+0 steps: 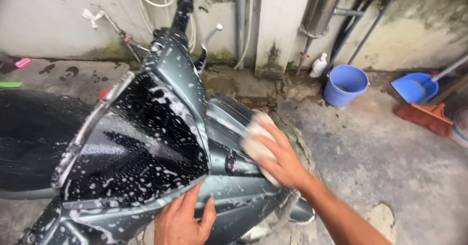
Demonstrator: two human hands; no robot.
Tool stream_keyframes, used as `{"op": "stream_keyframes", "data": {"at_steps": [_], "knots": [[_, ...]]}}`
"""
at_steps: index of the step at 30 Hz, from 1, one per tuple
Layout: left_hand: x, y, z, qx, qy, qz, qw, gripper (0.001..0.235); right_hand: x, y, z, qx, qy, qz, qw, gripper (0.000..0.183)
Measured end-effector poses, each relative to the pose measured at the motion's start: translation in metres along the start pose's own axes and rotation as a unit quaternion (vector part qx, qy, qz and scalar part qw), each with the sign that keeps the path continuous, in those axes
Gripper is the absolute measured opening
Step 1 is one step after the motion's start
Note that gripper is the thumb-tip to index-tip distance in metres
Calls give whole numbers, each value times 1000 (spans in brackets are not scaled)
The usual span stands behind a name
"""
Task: The person scrubs a soapy scooter with a cloth, cleaning the seat, side panels, footrest, and front body. A dog is visible lying on the ground nearby.
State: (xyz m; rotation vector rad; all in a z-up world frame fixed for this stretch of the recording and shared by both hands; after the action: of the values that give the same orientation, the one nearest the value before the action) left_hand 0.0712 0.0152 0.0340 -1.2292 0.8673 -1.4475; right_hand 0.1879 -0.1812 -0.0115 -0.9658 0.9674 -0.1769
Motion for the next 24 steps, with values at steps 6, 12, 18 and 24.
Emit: {"op": "stream_keyframes", "data": {"at_steps": [6,12,18,24], "knots": [[-2,6,-5,17,-34,-58,998,39,86,56,-161,251,589,301,707,47],[-6,11,-3,5,-35,-93,995,38,13,26,-111,294,430,226,823,52],[-9,10,-5,-3,-55,-137,989,33,-41,32,-92,312,385,199,845,36],[-23,9,-8,-27,-17,-209,977,33,-133,37,-42,126,85,5,988,48]]}}
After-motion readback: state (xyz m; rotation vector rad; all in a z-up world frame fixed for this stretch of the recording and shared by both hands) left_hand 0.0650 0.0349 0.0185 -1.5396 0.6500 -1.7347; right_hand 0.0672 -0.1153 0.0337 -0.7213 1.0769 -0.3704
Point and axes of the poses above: each hand's wrist, its own z-axis towards the middle knuckle, its own y-axis out of the palm, x = y × z, the point moved 8 cm from there along z, towards the middle knuckle, and after that the axes turned 12 degrees about -x, right-handed, at the moved point
